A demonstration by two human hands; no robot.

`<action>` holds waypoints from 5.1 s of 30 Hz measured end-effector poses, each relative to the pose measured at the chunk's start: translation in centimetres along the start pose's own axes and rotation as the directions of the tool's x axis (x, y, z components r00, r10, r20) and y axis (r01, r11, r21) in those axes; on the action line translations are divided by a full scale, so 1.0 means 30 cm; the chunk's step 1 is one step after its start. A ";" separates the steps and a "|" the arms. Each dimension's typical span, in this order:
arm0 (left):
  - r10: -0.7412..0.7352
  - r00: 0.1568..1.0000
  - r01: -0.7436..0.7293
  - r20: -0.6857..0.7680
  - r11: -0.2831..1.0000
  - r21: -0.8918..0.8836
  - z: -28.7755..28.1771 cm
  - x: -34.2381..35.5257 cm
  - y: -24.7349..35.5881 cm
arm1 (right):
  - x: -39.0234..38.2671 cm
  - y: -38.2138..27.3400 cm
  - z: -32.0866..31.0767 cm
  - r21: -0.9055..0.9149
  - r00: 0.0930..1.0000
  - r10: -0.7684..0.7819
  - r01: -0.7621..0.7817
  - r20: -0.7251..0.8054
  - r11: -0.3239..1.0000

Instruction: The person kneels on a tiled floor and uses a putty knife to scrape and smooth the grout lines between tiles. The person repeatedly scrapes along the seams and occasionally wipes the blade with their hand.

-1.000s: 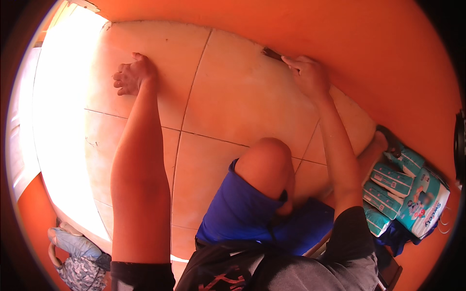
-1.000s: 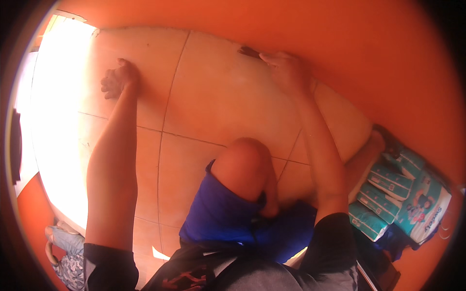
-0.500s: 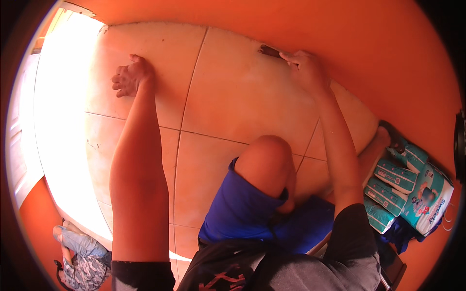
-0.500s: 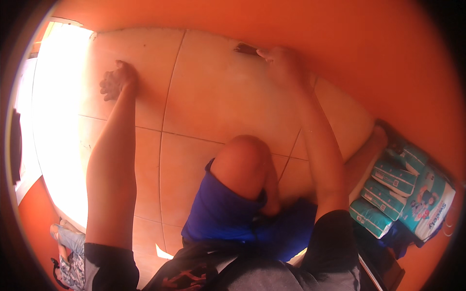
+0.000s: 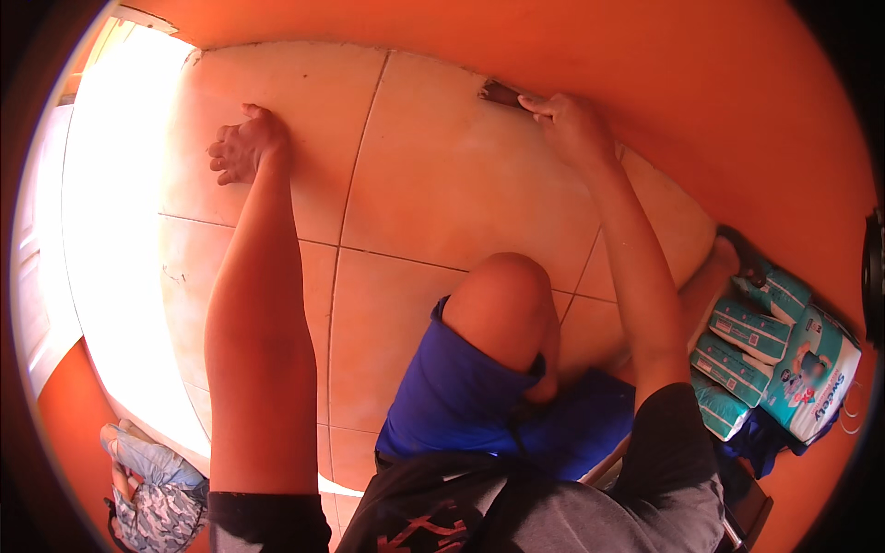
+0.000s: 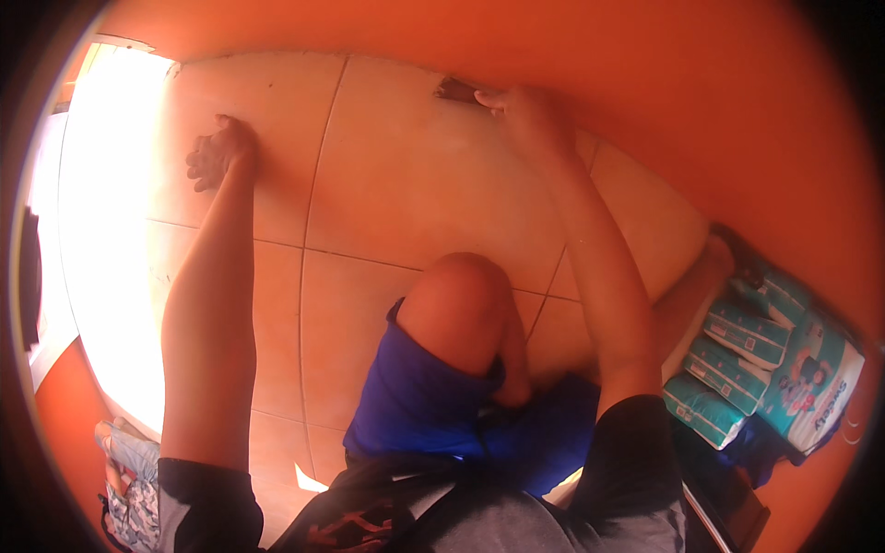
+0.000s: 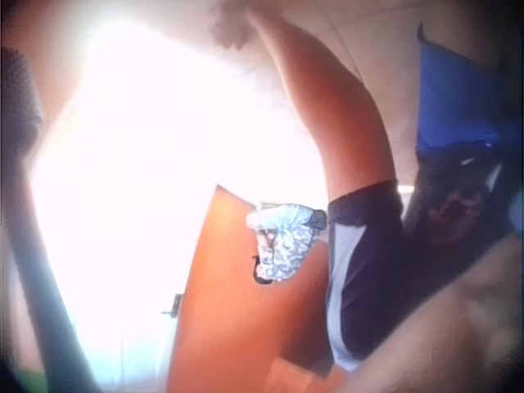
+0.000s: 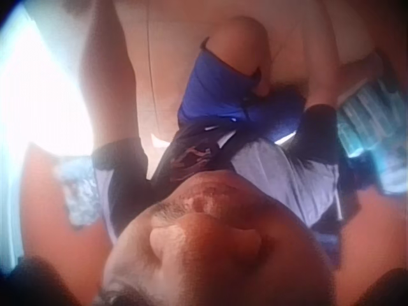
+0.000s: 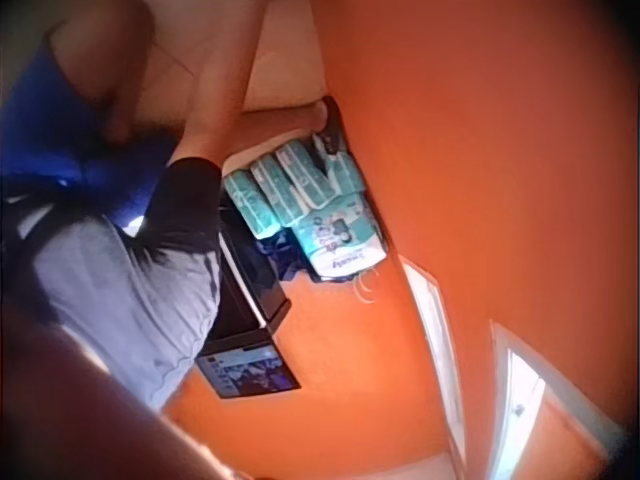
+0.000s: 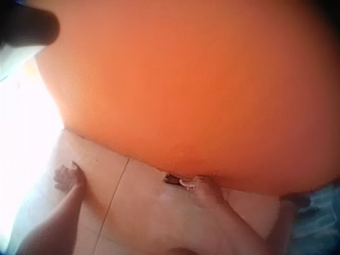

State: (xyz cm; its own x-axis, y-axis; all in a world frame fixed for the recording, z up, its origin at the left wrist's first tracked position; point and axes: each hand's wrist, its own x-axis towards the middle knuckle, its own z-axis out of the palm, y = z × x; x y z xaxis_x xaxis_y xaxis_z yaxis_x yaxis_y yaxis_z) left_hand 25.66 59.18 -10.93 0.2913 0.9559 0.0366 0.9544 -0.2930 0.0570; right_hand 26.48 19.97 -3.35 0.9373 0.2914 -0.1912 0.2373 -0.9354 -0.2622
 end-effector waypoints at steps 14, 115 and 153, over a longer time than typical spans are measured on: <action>0.020 1.000 -0.020 0.023 1.000 -0.001 -0.001 0.003 0.009 | -0.006 -0.017 -0.030 0.065 0.984 0.142 -0.149 0.106 0.987; 0.024 1.000 -0.024 0.003 0.999 -0.023 -0.001 0.000 -0.004 | -0.214 0.184 0.029 0.380 0.985 0.149 -0.106 -0.086 0.919; 0.019 0.999 -0.018 0.030 1.000 -0.018 -0.009 0.007 -0.011 | -0.060 0.056 -0.052 -0.036 0.995 0.102 -0.101 0.009 0.994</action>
State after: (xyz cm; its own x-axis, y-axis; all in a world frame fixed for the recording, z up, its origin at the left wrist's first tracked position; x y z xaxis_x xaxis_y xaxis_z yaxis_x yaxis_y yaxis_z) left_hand 25.38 59.48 -10.66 0.3112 0.9503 0.0083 0.9475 -0.3109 0.0744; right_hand 25.60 17.55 -1.98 0.9542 0.1968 -0.2254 0.1504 -0.9667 -0.2072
